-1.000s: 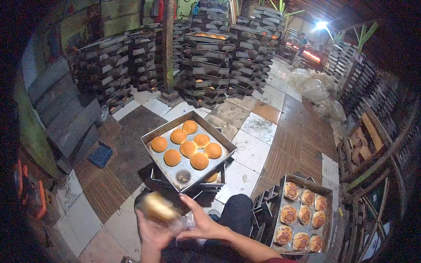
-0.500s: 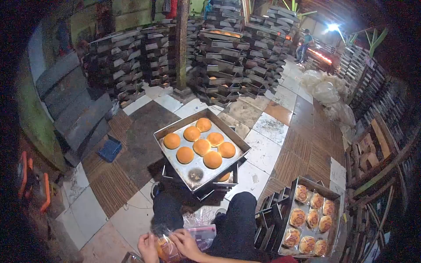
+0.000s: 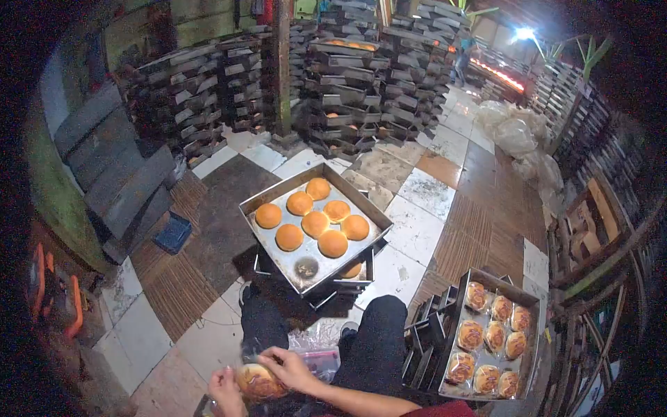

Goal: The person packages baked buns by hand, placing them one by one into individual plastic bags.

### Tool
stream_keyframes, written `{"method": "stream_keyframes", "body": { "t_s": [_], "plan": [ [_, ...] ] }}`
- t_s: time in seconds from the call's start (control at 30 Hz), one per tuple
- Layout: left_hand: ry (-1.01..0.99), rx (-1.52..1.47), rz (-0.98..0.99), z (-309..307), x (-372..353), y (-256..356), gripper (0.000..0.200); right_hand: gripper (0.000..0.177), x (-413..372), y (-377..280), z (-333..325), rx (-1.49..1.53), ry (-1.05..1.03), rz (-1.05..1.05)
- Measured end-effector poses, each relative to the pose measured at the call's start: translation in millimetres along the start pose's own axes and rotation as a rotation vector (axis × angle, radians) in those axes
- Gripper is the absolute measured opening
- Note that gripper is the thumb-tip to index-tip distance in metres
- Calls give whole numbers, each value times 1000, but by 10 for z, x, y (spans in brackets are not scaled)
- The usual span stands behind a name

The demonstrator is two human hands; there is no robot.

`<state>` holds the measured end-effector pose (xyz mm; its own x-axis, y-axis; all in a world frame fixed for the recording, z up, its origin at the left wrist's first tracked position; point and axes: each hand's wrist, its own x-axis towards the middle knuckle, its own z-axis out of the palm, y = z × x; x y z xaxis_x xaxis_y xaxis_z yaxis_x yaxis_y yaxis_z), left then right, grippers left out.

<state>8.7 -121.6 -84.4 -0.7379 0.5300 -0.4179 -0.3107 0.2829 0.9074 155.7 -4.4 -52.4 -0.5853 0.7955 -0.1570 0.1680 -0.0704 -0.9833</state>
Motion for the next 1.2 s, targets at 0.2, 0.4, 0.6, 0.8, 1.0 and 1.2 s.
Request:
{"method": "stream_keyframes", "body": {
  "t_s": [0.2,0.4,0.6,0.8,1.0,1.2],
  "plan": [
    [-333,186,1332,0,-264,954,14,12,-330,-738,-332,-173,170,-819],
    [-652,150,828,78,-258,552,16,18,-389,-406,-376,-1,-67,-344],
    [-197,-232,232,404,135,752,14,38,560,-241,-235,46,218,-12],
    [77,-173,20,279,-164,5,10,33,-110,468,-86,252,182,456],
    [118,-291,-298,329,-413,138,13,29,-492,-313,-47,-636,187,-493],
    [99,-531,-100,371,-364,814,25,54,678,-594,-552,-379,-78,-77]
  ]
}}
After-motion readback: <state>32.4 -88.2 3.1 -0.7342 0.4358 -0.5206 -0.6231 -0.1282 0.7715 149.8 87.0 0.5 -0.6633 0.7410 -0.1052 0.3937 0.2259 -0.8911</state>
